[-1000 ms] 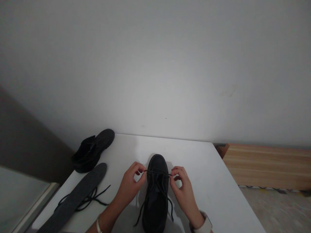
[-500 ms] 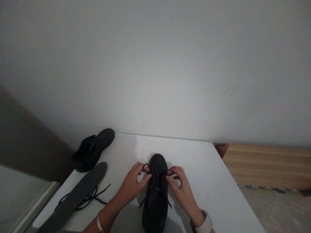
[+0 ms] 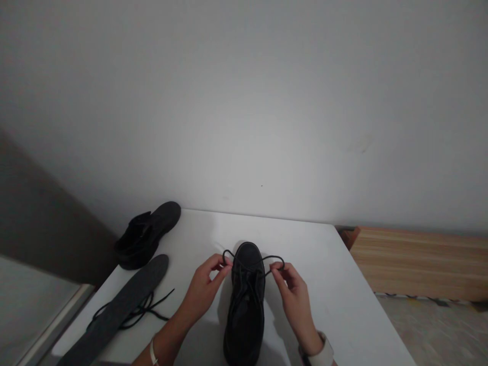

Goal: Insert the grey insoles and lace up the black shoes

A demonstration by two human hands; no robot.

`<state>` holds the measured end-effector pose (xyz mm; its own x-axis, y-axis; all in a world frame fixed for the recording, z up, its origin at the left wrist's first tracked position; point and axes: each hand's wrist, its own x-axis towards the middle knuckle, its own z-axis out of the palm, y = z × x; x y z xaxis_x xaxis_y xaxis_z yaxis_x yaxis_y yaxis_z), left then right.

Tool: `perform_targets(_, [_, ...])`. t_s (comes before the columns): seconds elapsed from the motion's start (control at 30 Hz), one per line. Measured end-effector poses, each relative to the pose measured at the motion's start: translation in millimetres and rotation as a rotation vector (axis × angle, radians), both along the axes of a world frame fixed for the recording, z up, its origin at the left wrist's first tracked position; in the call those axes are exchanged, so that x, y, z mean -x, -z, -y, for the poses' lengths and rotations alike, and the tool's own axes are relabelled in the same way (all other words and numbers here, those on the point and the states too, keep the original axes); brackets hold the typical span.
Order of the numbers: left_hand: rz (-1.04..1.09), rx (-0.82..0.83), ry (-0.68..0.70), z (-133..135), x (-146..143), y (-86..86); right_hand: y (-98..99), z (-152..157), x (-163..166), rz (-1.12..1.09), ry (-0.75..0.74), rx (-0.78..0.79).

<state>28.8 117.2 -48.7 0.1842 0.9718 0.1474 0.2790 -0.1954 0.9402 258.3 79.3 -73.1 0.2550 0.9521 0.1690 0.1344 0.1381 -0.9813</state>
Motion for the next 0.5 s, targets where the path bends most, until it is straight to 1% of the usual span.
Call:
perform_targets(0.07, [0.05,0.002,-0.023,0,7,-5.1,-4.1,0,-9,-0.069,0.013,-0.003])
perform_targets(0.17, [0.108,0.003,-0.049,-1,16,-14.7,-15.5,0,-20,-0.168,0.021,-0.022])
perform_targets(0.27, [0.201,0.026,-0.037,-1,21,-22.4,-29.9,2,-24,-0.237,0.02,-0.034])
perform_targets(0.37, [0.281,0.062,-0.011,0,23,-25.6,-40.4,6,-25,-0.261,-0.003,-0.024])
perform_targets(0.43, [0.271,0.08,-0.014,3,25,-28.2,-44.6,10,-28,-0.263,-0.023,-0.009])
perform_targets(0.5, [0.192,0.048,-0.01,7,29,-34.5,-49.0,17,-31,-0.235,-0.078,0.008])
